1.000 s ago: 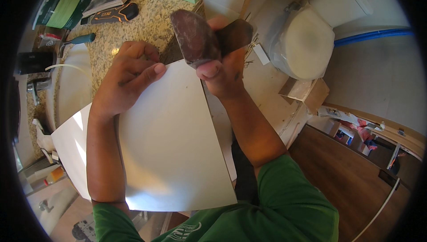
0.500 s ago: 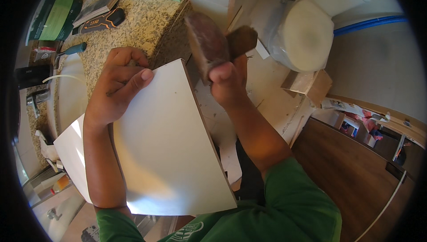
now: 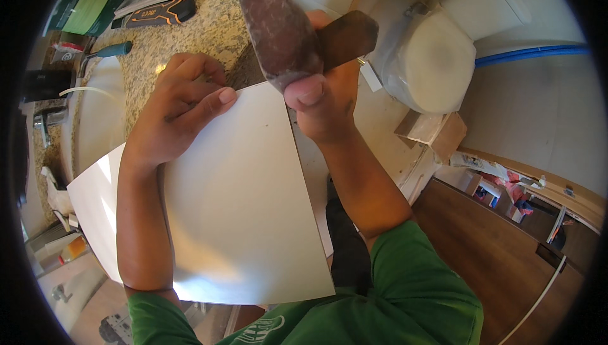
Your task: The person smooths the edges of a white rectangular board using a hand plane and a sanding block. They adjust the plane blade with a utility knife and repeatedly plane and sand the board edges on a bathroom countertop.
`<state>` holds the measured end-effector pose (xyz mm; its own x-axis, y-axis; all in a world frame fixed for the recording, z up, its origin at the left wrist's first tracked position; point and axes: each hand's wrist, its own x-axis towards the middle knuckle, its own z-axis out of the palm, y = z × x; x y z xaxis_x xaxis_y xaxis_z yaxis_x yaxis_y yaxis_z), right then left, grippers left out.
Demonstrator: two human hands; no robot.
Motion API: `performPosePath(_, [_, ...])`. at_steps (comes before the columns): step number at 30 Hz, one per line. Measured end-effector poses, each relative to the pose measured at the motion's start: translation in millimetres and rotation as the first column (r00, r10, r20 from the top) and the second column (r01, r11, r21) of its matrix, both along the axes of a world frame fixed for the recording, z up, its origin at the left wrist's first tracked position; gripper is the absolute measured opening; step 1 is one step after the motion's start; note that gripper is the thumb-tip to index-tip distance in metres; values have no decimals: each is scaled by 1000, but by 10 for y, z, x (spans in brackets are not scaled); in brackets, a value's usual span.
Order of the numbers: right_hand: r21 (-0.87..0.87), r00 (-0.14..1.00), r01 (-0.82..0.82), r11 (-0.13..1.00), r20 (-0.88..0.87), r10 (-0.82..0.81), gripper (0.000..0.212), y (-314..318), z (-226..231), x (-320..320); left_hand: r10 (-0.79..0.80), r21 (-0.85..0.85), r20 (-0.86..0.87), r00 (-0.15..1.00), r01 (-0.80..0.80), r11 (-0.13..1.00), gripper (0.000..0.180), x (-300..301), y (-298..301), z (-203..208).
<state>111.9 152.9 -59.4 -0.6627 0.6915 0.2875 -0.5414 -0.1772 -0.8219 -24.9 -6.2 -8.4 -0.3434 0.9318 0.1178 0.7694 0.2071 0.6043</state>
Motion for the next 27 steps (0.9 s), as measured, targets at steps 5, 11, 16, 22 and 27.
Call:
performPosePath(5, [57,1000,22,998,8,-22,93,29,-9,-14,1,-16,10,1000,-1,1000,34,1,4,15])
performPosePath(11, [108,994,77,991,66,-84,97,-7,10,-15,-26,-69,-8,1000,25,997,27,-11,-4,41])
performPosePath(16, [88,994,104,991,26,-106,98,-32,28,-11,-20,-61,6,1000,20,998,28,-12,1,37])
performPosePath(22, [59,995,87,994,41,-89,92,-66,-4,-9,-20,-69,10,1000,21,997,26,-16,19,47])
performPosePath(27, [70,993,119,990,3,-119,89,-59,-34,-12,11,-53,38,999,-9,999,31,-13,34,35])
